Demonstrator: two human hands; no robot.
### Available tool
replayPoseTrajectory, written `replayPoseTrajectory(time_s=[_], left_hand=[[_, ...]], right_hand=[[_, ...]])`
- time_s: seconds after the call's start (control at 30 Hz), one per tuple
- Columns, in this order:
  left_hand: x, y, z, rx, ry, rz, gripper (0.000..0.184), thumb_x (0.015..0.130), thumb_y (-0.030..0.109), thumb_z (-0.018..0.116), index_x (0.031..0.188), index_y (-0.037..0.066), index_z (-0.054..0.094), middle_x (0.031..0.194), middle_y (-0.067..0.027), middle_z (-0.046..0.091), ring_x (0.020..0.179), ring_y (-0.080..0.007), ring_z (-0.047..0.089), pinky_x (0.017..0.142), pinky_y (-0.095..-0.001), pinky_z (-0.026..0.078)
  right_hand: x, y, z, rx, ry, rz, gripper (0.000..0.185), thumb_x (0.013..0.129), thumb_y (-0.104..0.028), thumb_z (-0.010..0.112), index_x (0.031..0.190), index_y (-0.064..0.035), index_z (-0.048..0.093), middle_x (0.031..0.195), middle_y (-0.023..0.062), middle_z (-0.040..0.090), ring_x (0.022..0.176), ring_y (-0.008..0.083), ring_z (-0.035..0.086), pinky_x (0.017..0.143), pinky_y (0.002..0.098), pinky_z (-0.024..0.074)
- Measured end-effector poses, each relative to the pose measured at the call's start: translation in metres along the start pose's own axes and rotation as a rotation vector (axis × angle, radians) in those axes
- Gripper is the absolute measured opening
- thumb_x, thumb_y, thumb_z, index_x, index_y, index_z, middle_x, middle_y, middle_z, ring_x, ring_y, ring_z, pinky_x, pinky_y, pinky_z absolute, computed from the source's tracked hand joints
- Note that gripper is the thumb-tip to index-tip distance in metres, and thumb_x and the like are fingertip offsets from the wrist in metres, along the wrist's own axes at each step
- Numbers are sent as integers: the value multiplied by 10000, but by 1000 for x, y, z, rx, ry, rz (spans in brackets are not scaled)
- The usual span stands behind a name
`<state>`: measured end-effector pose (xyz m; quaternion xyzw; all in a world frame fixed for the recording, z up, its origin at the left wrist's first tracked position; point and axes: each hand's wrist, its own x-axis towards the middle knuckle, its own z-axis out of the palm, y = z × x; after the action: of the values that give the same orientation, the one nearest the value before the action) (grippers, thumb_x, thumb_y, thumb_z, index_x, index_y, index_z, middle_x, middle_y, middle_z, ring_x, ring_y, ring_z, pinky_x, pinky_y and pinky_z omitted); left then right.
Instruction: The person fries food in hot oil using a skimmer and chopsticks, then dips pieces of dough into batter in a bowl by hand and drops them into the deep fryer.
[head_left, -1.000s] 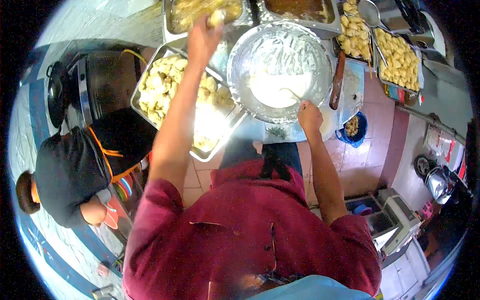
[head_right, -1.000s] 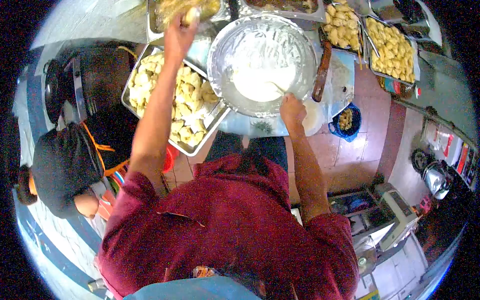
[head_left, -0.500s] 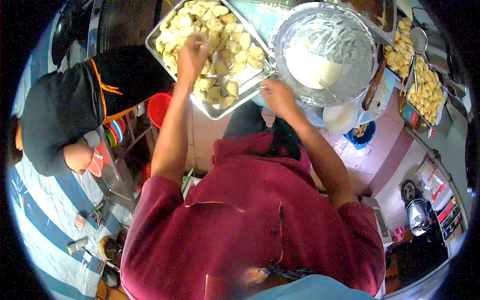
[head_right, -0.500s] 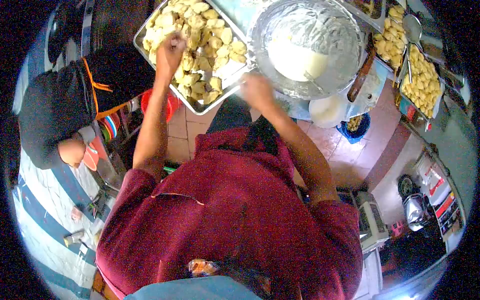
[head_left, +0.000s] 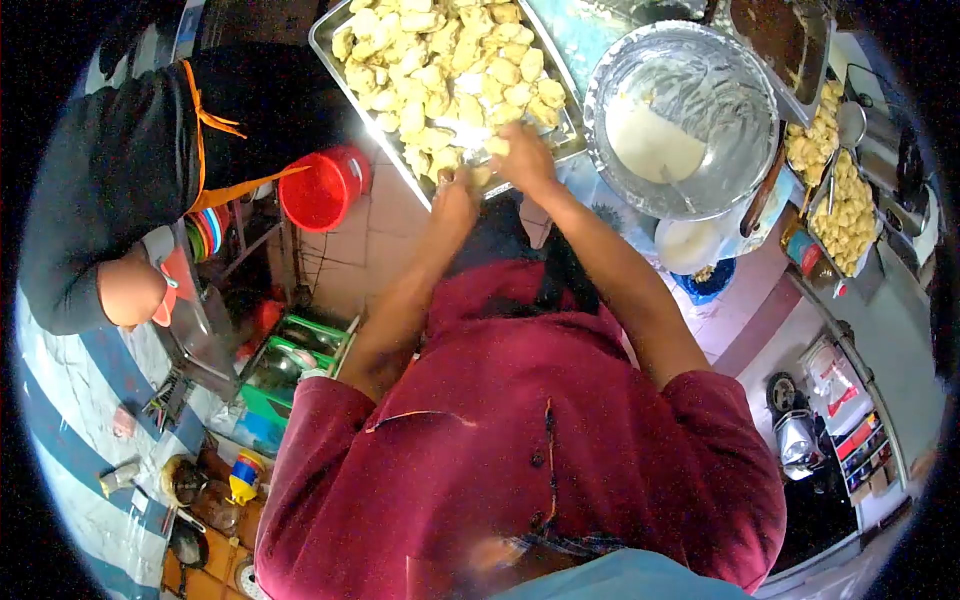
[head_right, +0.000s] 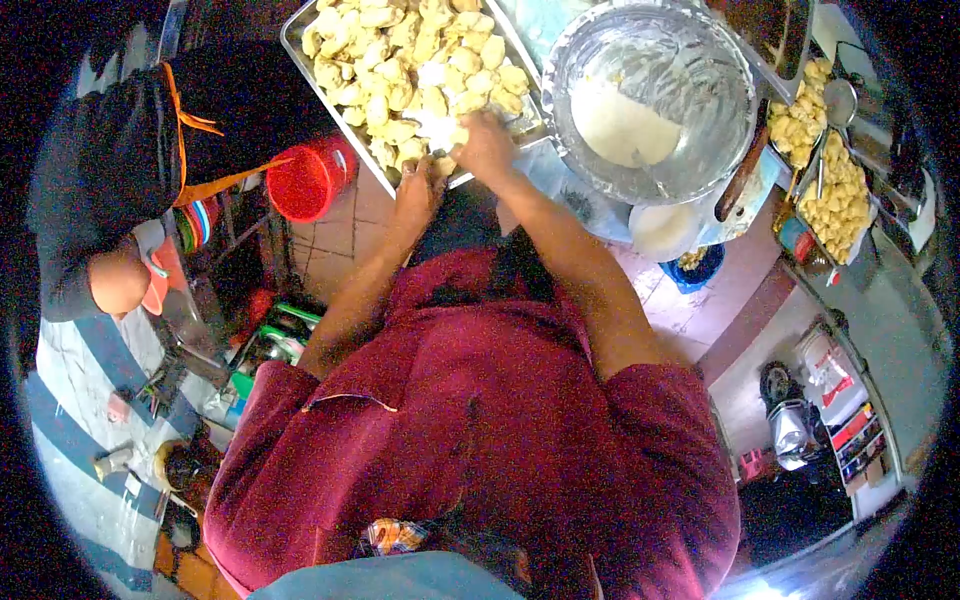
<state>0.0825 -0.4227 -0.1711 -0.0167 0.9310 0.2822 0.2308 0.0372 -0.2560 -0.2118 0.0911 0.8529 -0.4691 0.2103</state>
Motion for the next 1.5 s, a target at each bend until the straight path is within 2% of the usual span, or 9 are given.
replayPoseTrajectory(time_s=[0.2, 0.3, 0.4, 0.43, 0.53, 0.93, 1.13, 1.27, 1.5], left_hand=[[5, 2, 9, -52, 93, 72, 391, 784, 125, 665, 1143, 58, 524, 982, -253, 626, 944, -454, 589, 813, -520, 466], [5, 10, 2, -177, 92, 11, 417, 764, 143, 710, 1129, 68, 521, 966, -237, 636, 908, -416, 608, 786, -470, 479], [22, 14, 1, -753, 175, 20, 281, 858, 99, 653, 1096, 40, 516, 911, -105, 644, 810, -232, 626, 711, -345, 510], [24, 32, -21, -1113, 16, -313, 201, 908, 78, 594, 1089, 40, 515, 973, -85, 623, 835, -185, 614, 740, -329, 538], [49, 53, -50, -1669, -237, -289, 269, 967, 145, 539, 1209, 40, 487, 1151, -141, 590, 1006, -287, 640, 894, -393, 540], [91, 107, -54, -2031, -547, -234, 459, 925, 174, 560, 1327, -15, 449, 1288, -226, 546, 1144, -324, 562, 970, -397, 489], [94, 115, -45, -2053, -565, -237, 509, 886, 160, 600, 1327, -28, 425, 1277, -226, 543, 1166, -365, 548, 995, -429, 471], [91, 126, -42, -2035, -550, -276, 488, 900, 155, 581, 1330, -19, 428, 1279, -208, 547, 1167, -367, 547, 993, -435, 473], [90, 125, -33, -1911, -635, -270, 412, 930, 187, 578, 1290, 6, 490, 1253, -198, 574, 1105, -318, 584, 921, -397, 501]], right_hand=[[-10, -8, -42, 1359, -239, 375, 321, 893, -181, 605, 1181, -48, 556, 1101, 82, 627, 931, 213, 614, 775, 356, 499], [-14, -11, -55, 1512, -266, 386, 325, 895, -186, 576, 1197, -71, 549, 1135, 70, 624, 961, 210, 598, 798, 362, 481], [-13, -5, -66, 1620, -283, 419, 342, 892, -190, 563, 1207, -58, 539, 1164, 73, 623, 998, 219, 595, 820, 353, 487], [-14, -11, -71, 1669, -261, 399, 340, 892, -178, 565, 1204, -45, 538, 1172, 80, 625, 1003, 222, 596, 833, 352, 494], [-11, -20, -86, 1709, -266, 331, 358, 898, -191, 551, 1217, -30, 531, 1176, 110, 627, 967, 221, 596, 821, 343, 498], [-13, -27, -140, 1760, -264, 77, 344, 928, -167, 586, 1240, -33, 534, 1155, 109, 614, 942, 230, 590, 835, 333, 483], [-31, 4, -178, 1304, 1, 54, 397, 886, -65, 605, 1263, 24, 521, 1189, 126, 612, 1050, 242, 612, 887, 365, 506], [-32, 48, -189, 432, 329, 112, 445, 804, -107, 677, 1224, -3, 572, 1126, 100, 657, 1049, 182, 620, 853, 279, 497], [-11, 99, -154, -393, 605, -65, 404, 677, -63, 706, 1072, -77, 622, 1014, 157, 625, 978, 369, 571, 877, 457, 461]])
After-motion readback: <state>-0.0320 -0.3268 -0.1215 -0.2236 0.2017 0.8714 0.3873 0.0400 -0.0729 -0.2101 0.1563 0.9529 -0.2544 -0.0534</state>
